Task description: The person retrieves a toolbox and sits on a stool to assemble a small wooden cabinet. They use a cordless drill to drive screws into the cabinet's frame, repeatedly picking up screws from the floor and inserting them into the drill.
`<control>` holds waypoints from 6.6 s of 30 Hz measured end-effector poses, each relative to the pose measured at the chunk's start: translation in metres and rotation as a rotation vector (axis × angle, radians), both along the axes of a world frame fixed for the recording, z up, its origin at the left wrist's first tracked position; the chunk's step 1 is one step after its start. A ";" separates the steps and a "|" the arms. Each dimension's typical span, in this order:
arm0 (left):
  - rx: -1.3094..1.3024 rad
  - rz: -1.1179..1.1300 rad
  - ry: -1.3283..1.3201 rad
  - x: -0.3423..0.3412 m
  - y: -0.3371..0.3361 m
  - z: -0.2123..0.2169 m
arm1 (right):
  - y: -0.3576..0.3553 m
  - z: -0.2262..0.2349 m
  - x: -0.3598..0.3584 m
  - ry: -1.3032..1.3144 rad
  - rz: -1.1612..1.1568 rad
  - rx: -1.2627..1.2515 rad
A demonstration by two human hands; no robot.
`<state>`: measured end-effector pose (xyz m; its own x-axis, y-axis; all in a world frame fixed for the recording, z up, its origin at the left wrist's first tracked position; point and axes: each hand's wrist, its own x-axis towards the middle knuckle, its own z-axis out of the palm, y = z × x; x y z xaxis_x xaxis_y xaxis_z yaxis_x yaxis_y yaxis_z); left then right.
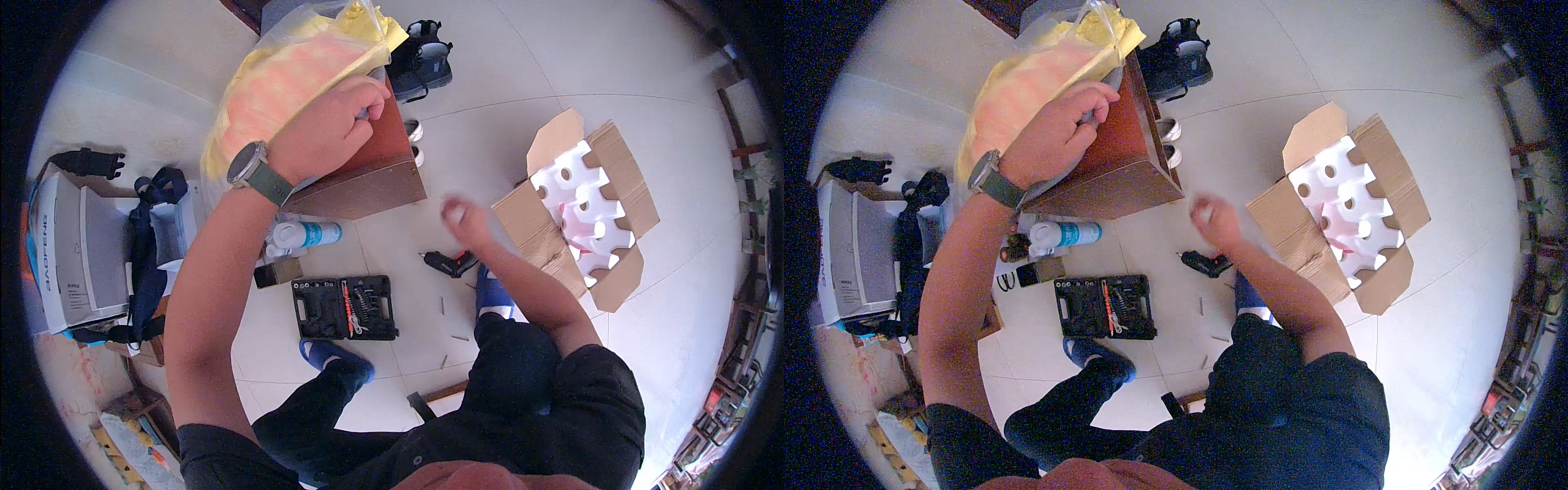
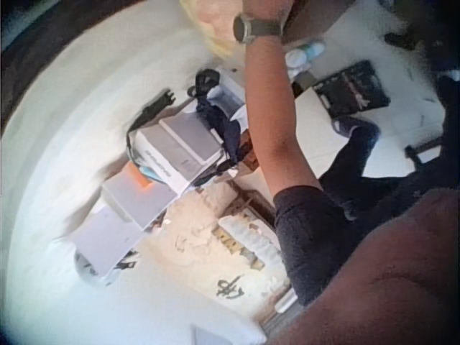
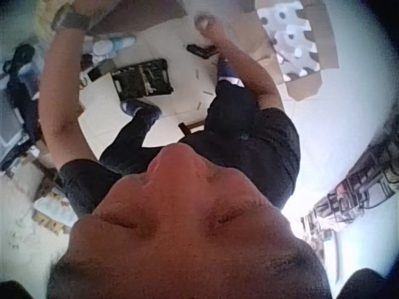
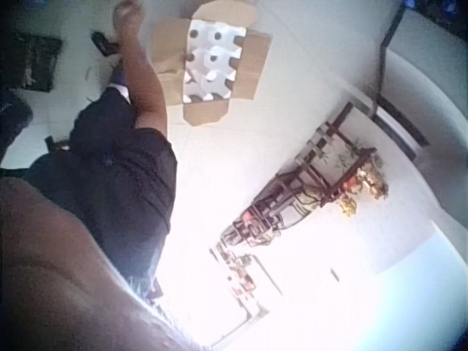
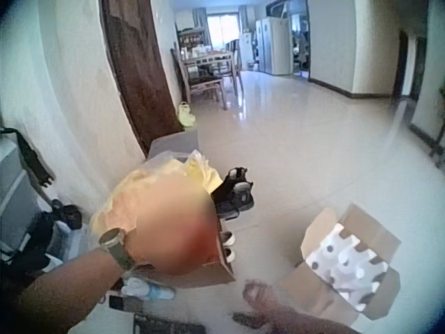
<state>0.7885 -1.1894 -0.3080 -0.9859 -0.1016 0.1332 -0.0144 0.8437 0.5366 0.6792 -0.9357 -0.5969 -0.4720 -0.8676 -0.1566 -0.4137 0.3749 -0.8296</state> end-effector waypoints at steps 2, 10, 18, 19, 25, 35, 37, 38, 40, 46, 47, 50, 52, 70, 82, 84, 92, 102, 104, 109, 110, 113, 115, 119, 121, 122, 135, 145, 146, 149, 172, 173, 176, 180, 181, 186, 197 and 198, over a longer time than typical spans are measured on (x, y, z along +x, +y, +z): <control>-0.038 -0.006 -0.008 -0.008 0.005 -0.007 | -0.056 0.059 -0.028 -0.660 -0.420 -0.551; -0.013 -0.001 -0.025 -0.008 0.008 -0.007 | -0.110 0.191 -0.055 -0.847 -0.002 -0.101; -0.007 0.015 -0.014 -0.018 0.013 -0.015 | -0.143 0.129 -0.040 -0.846 0.004 -0.149; -0.010 0.015 -0.016 -0.016 0.012 -0.015 | -0.144 0.129 -0.039 -0.815 -0.017 -0.144; -0.018 0.069 -0.062 -0.012 0.020 -0.005 | -0.140 0.132 -0.035 -1.057 -0.053 -0.075; -0.313 -0.020 -0.100 -0.014 0.040 -0.025 | -0.148 0.079 -0.065 -1.721 0.219 -0.167; -0.314 -0.021 -0.149 -0.015 0.040 -0.030 | -0.155 0.064 -0.061 -1.772 0.305 -0.212; -0.314 -0.022 -0.169 -0.015 0.040 -0.034 | -0.159 0.058 -0.061 -1.779 0.342 -0.235; -0.322 0.044 -0.126 -0.017 0.044 -0.043 | -0.166 0.043 -0.061 -1.819 0.408 -0.273; -0.328 0.213 0.122 -0.004 0.047 -0.061 | -0.182 0.047 -0.048 -2.026 0.396 -0.467; -0.317 0.220 0.151 -0.001 0.044 -0.064 | -0.184 0.044 -0.046 -2.042 0.375 -0.487; -0.102 0.305 0.152 0.006 0.043 -0.066 | -0.190 0.039 -0.041 -2.079 0.389 -0.514; -0.091 0.330 0.170 0.005 0.041 -0.068 | -0.190 0.037 -0.040 -2.168 0.465 -0.530; 0.047 0.340 0.179 0.004 0.034 -0.071 | -0.185 0.012 -0.046 -2.053 0.395 -0.400; 0.063 0.354 0.250 0.012 0.031 -0.073 | -0.135 0.167 -0.053 -0.732 0.161 -0.015; 0.062 0.355 0.257 0.014 0.032 -0.073 | -0.133 0.186 -0.047 -0.767 0.156 0.007; 0.132 0.321 0.233 0.016 0.031 -0.078 | -0.141 0.163 -0.053 -0.871 0.170 0.063; -0.064 0.232 0.270 0.020 0.029 -0.084 | -0.137 0.161 -0.052 -0.838 0.184 0.109; -0.080 0.213 0.313 0.021 0.030 -0.089 | -0.130 0.159 -0.059 -0.940 0.257 0.085; -0.182 0.148 0.270 0.020 0.029 -0.100 | -0.101 0.137 -0.048 -1.149 0.073 -0.141; -0.225 0.133 0.257 0.021 0.032 -0.092 | -0.094 0.124 -0.048 -1.217 0.003 -0.217; -0.409 0.145 0.162 0.026 0.035 -0.086 | -0.067 0.071 -0.039 -0.809 -0.361 -0.029; -0.669 0.098 0.076 0.030 0.038 -0.091 | -0.041 0.030 -0.033 -0.443 -0.168 0.214; -0.278 0.331 0.431 0.064 0.123 -0.102 | 0.029 -0.046 -0.031 0.355 0.778 0.640; -0.192 0.297 -0.042 0.109 0.177 -0.141 | 0.045 -0.037 0.000 0.595 1.057 0.787; -0.028 0.379 -0.045 0.136 0.204 -0.183 | 0.044 -0.024 0.010 0.593 1.113 0.790; 0.498 0.507 -1.086 0.290 0.456 -0.416 | 0.062 -0.051 0.048 0.729 0.838 0.763; 0.551 0.480 -1.095 0.286 0.472 -0.441 | 0.077 -0.114 0.080 0.805 0.613 0.629; 0.550 0.446 -1.097 0.282 0.470 -0.439 | 0.074 -0.109 0.083 0.737 0.598 0.609; 0.586 -0.146 -1.162 0.221 0.379 -0.342 | 0.083 -0.124 0.076 0.416 0.415 0.374; -0.516 0.239 0.037 0.067 0.019 -0.099 | -0.012 0.103 0.130 0.031 -0.579 -0.348; -0.521 0.243 0.039 0.068 0.018 -0.103 | -0.011 0.103 0.131 0.033 -0.572 -0.364; -0.585 0.269 0.014 0.066 0.023 -0.106 | -0.013 0.107 0.132 0.039 -0.560 -0.409; -0.614 0.262 0.011 0.066 0.023 -0.106 | -0.014 0.120 0.135 0.074 -0.556 -0.383; -0.612 0.269 0.002 0.066 0.023 -0.104 | -0.015 0.123 0.135 0.092 -0.554 -0.370; -0.609 0.270 0.003 0.064 0.021 -0.106 | -0.013 0.122 0.132 0.052 -0.556 -0.302; -0.570 0.259 -0.016 0.064 0.024 -0.101 | -0.012 0.120 0.135 0.128 -0.578 -0.319; -0.576 0.257 -0.010 0.065 0.024 -0.101 | -0.012 0.121 0.135 0.129 -0.574 -0.312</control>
<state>0.8530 -1.1652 -0.4089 -0.9411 -0.2501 0.2278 -0.2578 0.9662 -0.0045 0.8144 -0.9474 -0.4764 -0.8706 -0.4686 0.1500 -0.3236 0.3157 -0.8920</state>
